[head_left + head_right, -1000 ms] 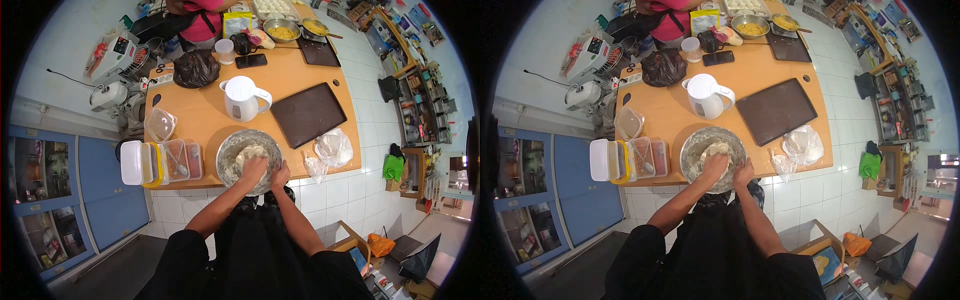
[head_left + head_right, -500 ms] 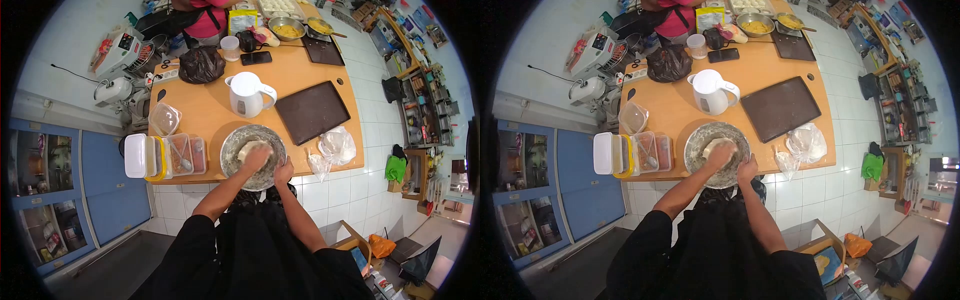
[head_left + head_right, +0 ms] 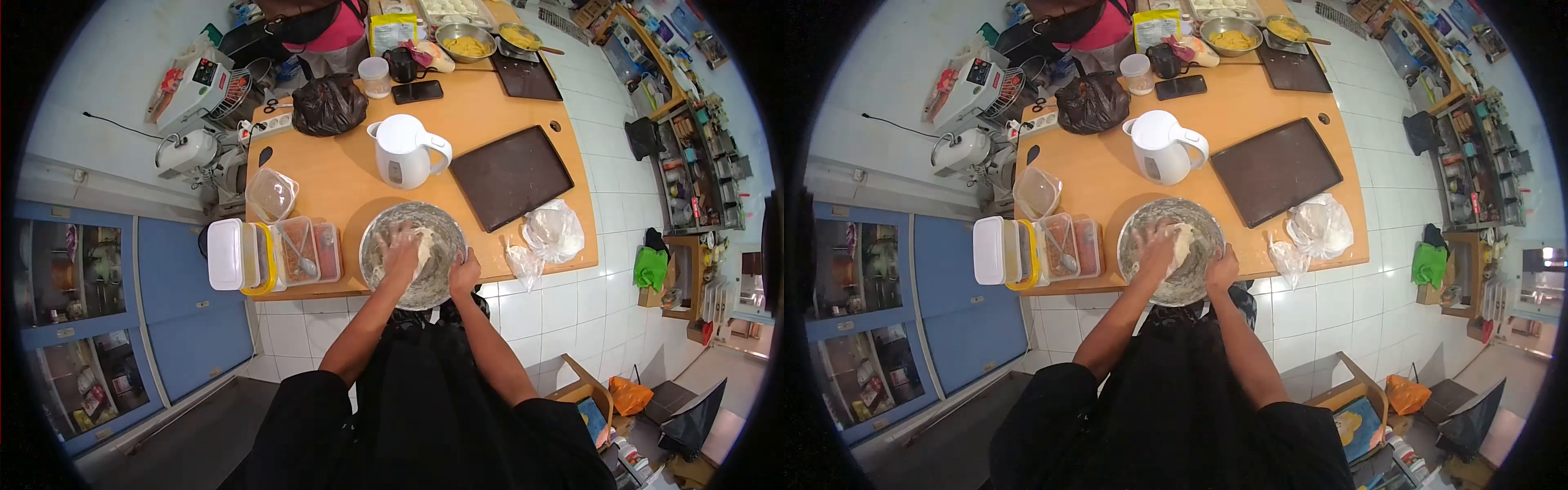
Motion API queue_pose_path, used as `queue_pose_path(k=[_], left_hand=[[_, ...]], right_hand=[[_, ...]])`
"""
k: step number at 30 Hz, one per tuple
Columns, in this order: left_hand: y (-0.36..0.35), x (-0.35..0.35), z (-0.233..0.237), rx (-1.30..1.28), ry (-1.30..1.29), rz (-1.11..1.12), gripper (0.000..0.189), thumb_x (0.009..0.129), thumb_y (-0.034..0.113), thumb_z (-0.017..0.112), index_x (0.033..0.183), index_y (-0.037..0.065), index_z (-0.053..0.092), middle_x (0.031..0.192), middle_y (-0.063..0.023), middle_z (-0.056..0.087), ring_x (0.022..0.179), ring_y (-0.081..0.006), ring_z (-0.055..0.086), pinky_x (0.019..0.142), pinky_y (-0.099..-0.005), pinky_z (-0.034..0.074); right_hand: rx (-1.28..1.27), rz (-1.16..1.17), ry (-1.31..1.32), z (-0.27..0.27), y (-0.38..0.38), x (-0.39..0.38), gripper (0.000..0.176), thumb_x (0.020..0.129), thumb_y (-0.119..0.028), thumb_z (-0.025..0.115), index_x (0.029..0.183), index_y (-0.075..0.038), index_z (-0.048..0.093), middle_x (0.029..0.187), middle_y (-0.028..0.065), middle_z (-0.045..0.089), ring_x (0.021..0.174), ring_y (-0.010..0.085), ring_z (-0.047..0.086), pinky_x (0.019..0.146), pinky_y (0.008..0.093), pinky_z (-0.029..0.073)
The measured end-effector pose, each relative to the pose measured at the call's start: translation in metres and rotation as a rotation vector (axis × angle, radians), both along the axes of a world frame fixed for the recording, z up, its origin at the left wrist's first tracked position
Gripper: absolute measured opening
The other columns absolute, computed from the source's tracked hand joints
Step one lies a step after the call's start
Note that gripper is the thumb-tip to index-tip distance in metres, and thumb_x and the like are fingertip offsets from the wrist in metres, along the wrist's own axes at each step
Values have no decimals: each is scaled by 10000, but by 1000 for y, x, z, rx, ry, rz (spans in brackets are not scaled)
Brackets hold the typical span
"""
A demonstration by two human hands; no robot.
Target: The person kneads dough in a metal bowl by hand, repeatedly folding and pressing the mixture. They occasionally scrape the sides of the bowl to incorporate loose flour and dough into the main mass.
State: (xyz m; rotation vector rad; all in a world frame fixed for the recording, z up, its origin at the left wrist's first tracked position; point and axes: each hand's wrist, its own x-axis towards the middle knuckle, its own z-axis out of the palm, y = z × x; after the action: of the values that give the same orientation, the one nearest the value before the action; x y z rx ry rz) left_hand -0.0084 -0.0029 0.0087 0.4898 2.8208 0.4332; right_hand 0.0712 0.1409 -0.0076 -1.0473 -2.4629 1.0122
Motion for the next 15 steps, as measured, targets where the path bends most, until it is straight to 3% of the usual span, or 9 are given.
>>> queue_pose_path(k=[1,4,8,9,12,15], left_hand=[[0,2,25,-168,122,-7,477,848,147,565,1323,167,529,1444,-143,359,1350,-354,330,1067,-459,347],[-9,-6,50,38,80,206,415,898,169,497,1311,160,534,1489,-103,337,1374,-325,315,1071,-523,323],[-9,19,-13,-124,125,-340,522,901,154,492,1414,118,401,1494,-136,316,1335,-343,380,1062,-502,344],[-6,24,-8,-198,185,-325,614,906,157,468,1489,142,276,1512,-157,293,1369,-341,340,1067,-473,356],[2,-1,-27,-219,165,-203,611,904,156,469,1482,105,278,1512,-156,295,1367,-329,350,1068,-472,356],[-2,-5,-44,-164,256,-364,593,866,186,534,1427,88,369,1441,-138,392,1270,-343,448,1000,-453,418]], right_hand=[[16,-5,-4,-2,0,0,203,863,-111,588,996,43,598,828,301,618,826,494,589,714,514,450],[-37,-18,4,8,-2,1,193,861,-109,590,985,38,600,823,303,616,822,498,586,711,516,448],[-27,0,-14,15,-3,-2,176,853,-94,597,958,47,590,831,285,619,811,482,595,695,506,453],[-26,4,-9,15,-3,0,175,852,-93,598,951,50,586,832,287,618,809,483,595,694,506,452],[-8,-29,-11,11,-5,-2,172,853,-94,599,935,56,578,826,285,613,801,483,591,689,505,449],[23,-71,2,10,-8,3,171,859,-96,598,926,58,572,811,279,607,790,482,584,688,503,445]])
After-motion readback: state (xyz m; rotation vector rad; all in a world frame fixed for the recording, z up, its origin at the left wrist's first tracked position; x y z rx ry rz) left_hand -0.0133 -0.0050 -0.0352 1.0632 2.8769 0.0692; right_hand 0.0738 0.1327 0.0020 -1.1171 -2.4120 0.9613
